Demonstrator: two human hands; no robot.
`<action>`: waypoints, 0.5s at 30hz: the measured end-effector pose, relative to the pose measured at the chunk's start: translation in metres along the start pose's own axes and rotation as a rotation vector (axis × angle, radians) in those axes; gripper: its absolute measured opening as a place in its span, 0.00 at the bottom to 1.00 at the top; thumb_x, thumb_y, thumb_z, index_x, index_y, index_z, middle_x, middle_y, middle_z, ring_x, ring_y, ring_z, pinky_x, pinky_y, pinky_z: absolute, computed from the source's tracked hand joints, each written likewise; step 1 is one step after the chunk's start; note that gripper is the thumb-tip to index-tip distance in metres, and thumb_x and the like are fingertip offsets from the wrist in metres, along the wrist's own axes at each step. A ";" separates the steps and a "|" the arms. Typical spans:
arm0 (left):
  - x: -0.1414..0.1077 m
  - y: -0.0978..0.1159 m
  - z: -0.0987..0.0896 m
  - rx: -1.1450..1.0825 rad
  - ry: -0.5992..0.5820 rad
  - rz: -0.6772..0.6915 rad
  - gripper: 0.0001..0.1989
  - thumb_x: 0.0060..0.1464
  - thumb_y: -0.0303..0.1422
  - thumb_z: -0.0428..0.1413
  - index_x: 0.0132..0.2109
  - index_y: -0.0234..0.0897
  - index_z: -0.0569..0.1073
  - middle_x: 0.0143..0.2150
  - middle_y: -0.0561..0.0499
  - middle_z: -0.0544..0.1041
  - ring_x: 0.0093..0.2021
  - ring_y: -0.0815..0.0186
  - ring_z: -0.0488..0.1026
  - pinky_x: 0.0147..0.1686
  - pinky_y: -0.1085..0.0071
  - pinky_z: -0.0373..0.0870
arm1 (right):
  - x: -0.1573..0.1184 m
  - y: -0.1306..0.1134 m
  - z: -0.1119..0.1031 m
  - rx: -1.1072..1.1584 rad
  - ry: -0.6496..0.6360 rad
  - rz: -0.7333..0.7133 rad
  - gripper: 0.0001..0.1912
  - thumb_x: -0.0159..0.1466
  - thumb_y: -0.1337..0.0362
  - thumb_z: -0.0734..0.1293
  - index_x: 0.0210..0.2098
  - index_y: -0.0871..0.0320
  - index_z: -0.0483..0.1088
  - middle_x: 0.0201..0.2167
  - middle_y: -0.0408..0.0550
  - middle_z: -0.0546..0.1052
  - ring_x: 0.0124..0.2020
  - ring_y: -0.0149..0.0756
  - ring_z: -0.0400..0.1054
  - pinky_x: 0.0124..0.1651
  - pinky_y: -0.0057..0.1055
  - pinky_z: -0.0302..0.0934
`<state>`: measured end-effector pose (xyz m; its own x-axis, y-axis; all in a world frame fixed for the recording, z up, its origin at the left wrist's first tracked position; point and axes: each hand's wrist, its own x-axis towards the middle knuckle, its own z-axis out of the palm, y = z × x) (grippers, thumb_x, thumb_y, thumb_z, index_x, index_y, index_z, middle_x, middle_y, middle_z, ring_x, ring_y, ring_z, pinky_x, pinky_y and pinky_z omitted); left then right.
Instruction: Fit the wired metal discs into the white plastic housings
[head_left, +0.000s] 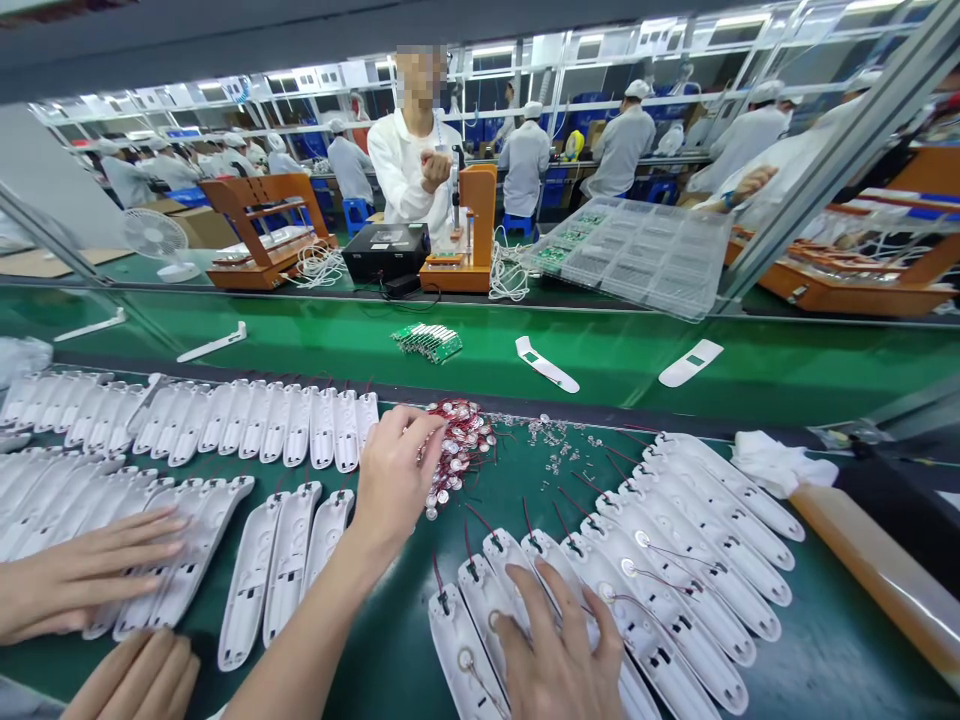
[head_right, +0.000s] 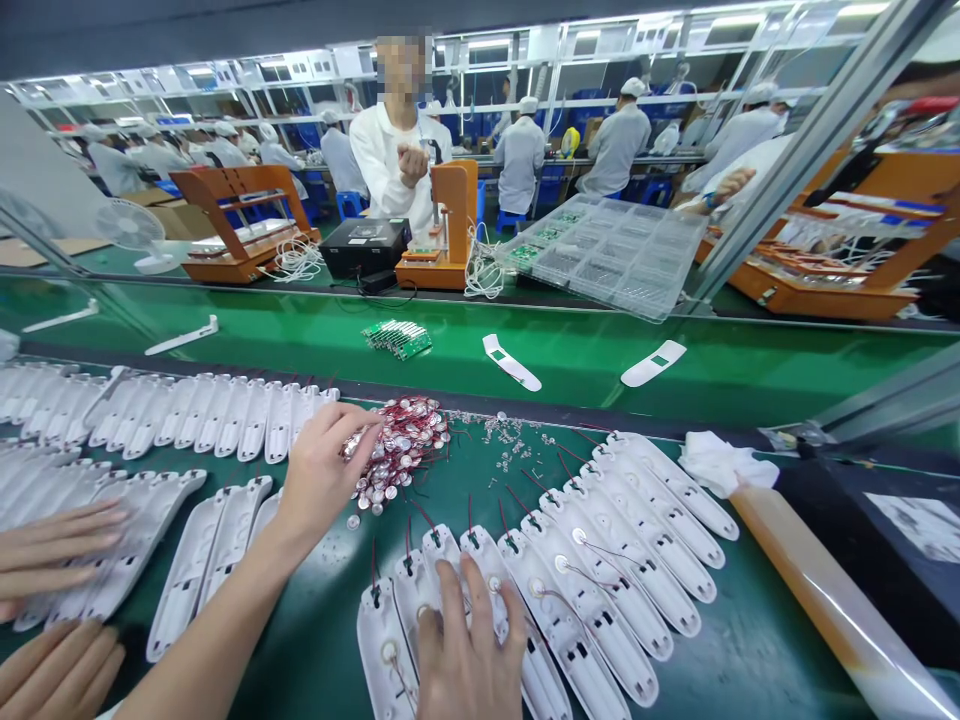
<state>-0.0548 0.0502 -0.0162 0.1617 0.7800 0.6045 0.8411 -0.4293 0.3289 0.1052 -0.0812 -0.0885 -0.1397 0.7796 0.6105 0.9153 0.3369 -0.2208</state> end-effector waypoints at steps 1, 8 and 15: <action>0.001 0.005 -0.001 -0.082 -0.018 -0.045 0.07 0.59 0.29 0.49 0.38 0.37 0.72 0.35 0.49 0.74 0.37 0.64 0.69 0.38 0.67 0.64 | 0.002 0.003 -0.003 -0.004 0.000 -0.012 0.16 0.63 0.67 0.55 0.24 0.50 0.69 0.40 0.40 0.75 0.47 0.40 0.63 0.51 0.44 0.45; -0.007 0.060 0.004 -0.932 -0.477 -0.515 0.06 0.49 0.35 0.54 0.31 0.36 0.70 0.27 0.50 0.75 0.28 0.67 0.70 0.29 0.71 0.64 | 0.044 0.037 -0.036 0.003 0.115 0.034 0.25 0.60 0.55 0.61 0.52 0.66 0.59 0.43 0.57 0.73 0.44 0.42 0.66 0.43 0.34 0.58; -0.031 0.089 0.011 -0.790 -0.613 -0.474 0.01 0.46 0.28 0.53 0.28 0.37 0.70 0.25 0.51 0.74 0.28 0.67 0.69 0.30 0.71 0.64 | 0.046 0.065 -0.044 0.129 0.074 -0.166 0.06 0.62 0.70 0.60 0.38 0.56 0.65 0.23 0.37 0.74 0.23 0.24 0.67 0.37 0.25 0.56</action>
<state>0.0210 -0.0074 -0.0132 0.3221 0.9419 -0.0957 0.3547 -0.0263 0.9346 0.1753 -0.0468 -0.0416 -0.2518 0.6689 0.6994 0.8255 0.5256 -0.2055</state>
